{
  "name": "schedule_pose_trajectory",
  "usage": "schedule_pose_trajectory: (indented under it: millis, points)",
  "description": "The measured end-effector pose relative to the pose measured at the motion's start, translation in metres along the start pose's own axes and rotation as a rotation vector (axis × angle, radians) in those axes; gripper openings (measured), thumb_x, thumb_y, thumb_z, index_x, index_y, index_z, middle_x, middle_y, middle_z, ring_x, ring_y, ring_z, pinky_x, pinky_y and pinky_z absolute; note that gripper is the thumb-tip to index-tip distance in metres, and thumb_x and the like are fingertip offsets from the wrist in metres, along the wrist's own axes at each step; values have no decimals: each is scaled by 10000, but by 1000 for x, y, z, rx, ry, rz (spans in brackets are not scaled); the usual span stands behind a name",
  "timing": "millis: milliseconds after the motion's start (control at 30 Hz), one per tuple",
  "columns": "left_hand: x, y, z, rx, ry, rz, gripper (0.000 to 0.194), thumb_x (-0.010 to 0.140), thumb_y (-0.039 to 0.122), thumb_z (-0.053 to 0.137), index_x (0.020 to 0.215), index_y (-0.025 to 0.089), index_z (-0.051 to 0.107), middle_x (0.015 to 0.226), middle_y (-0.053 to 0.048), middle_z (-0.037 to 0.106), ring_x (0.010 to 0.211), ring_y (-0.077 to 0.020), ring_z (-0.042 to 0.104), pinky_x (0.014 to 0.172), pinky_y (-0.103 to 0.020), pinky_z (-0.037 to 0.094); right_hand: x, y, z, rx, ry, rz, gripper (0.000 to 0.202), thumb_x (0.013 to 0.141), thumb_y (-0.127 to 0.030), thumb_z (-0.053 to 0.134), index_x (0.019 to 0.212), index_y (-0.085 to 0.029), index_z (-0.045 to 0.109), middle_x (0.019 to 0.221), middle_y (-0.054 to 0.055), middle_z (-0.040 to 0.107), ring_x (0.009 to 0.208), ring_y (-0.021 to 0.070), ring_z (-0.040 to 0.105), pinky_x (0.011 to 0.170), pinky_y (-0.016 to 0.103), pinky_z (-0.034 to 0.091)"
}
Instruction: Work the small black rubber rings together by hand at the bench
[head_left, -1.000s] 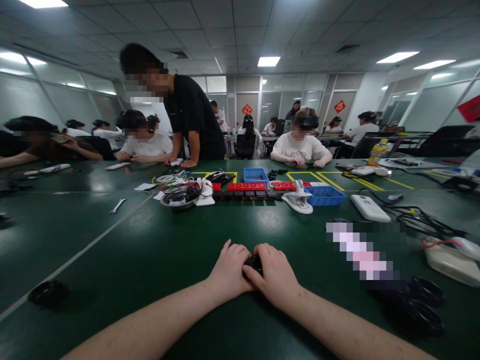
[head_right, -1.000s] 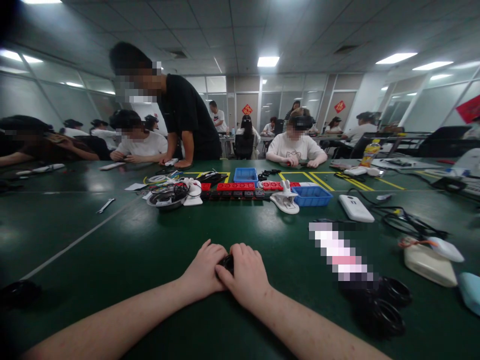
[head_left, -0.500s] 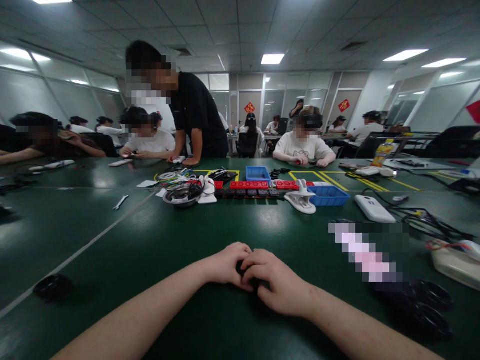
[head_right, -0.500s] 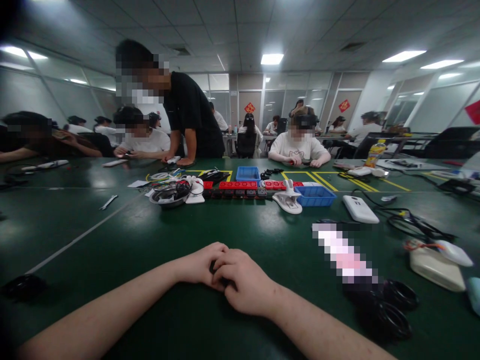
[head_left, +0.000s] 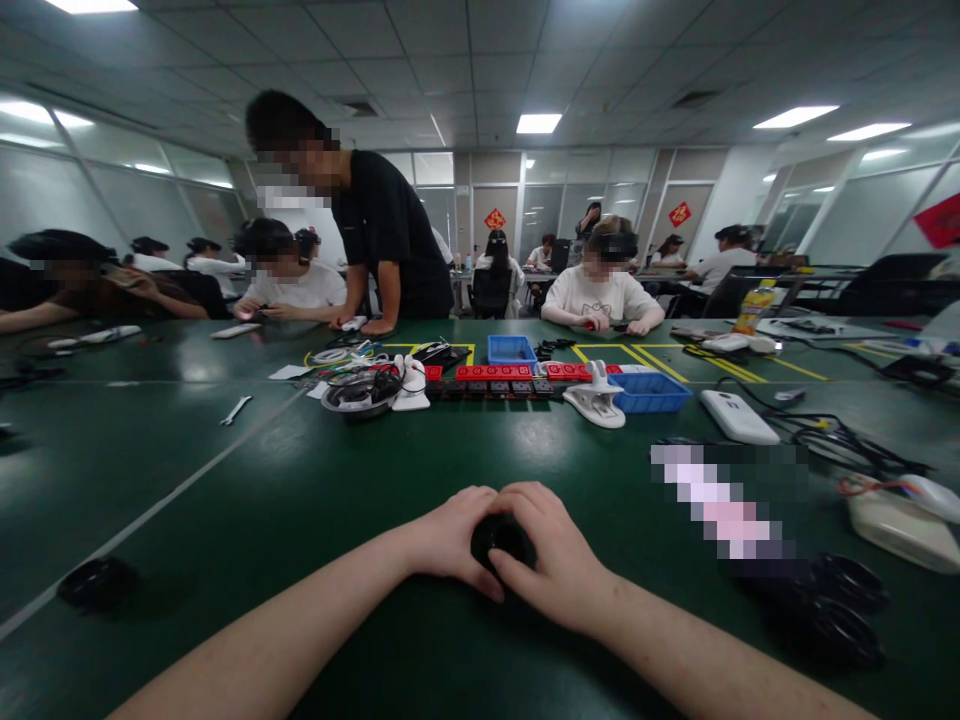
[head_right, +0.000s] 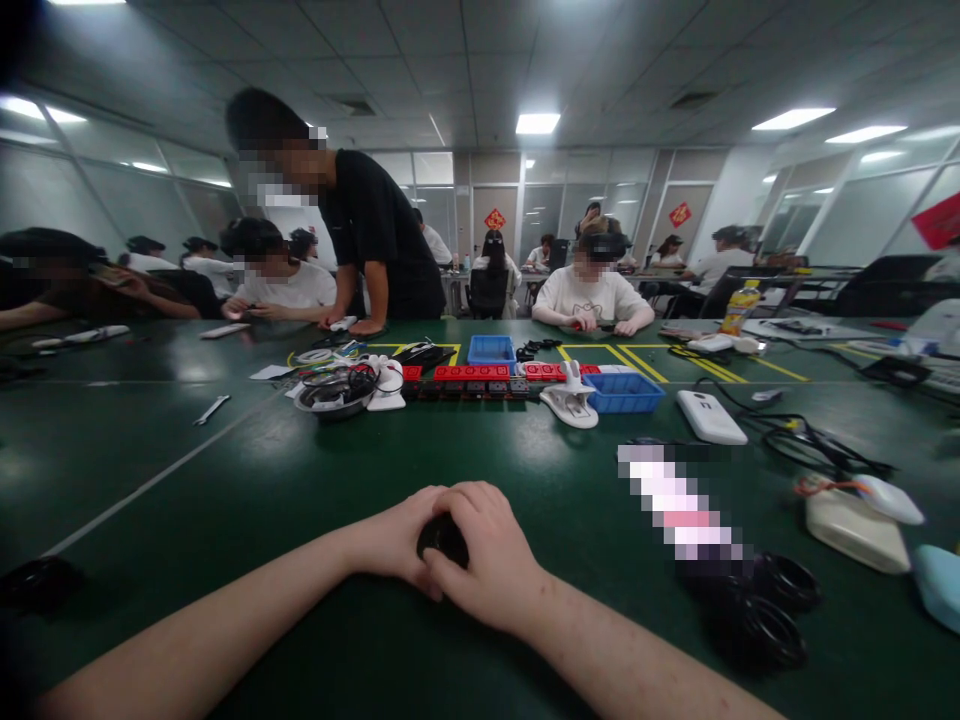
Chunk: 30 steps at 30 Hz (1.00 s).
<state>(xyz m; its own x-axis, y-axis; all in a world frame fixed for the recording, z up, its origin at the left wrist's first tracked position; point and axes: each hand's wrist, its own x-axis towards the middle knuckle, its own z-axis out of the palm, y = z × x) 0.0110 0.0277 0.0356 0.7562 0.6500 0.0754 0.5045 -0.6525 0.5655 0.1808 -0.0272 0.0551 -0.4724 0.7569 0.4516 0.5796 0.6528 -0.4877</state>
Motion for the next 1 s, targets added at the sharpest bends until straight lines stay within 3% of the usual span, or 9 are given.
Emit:
schedule_pose_trajectory:
  millis: [100,233,433,633,733,833,1000]
  points:
    - [0,6,8,61,67,-16,759,459,514,748,1086,184,477,1026,-55,501,953,-244,460,884,-393,386,3,3,2,-134,-41,142,282,686,-343,610,896,-172,532,913,62,536,858,206,479,766,364,397]
    - [2,10,22,175,154,-93,598,510,538,708,951,174,533,914,-45,517,879,-239,477,861,-420,387,6,9,8,-228,-112,241,225,727,-378,586,819,-175,554,852,44,531,814,191,485,729,338,385]
    - [2,10,27,228,239,-138,476,580,470,670,938,182,542,887,-28,532,892,-226,504,997,-489,243,7,14,11,-240,-97,269,208,754,-363,561,855,-181,560,850,39,544,815,188,492,731,327,376]
    - [3,9,26,236,247,-144,460,571,460,677,919,189,549,869,-22,531,885,-222,506,1004,-495,234,7,13,10,-210,-117,280,204,768,-341,538,881,-173,560,862,50,545,821,191,491,741,331,385]
    - [4,3,25,200,222,-86,425,564,402,697,903,188,557,883,-22,535,888,-219,503,996,-472,255,6,11,9,-178,-126,263,188,761,-308,537,878,-164,563,874,58,543,833,190,487,758,331,388]
    - [5,-6,22,108,147,16,392,563,345,710,897,194,571,943,-29,533,929,-219,484,923,-388,358,6,10,7,-144,-143,210,178,720,-231,540,879,-157,570,894,66,546,847,189,486,774,332,388]
    - [4,-13,14,43,26,89,388,540,276,736,902,224,604,1019,-13,499,1005,-227,447,910,-345,370,4,8,5,3,-201,-60,251,613,-106,491,834,-176,586,871,41,591,868,178,507,806,327,383]
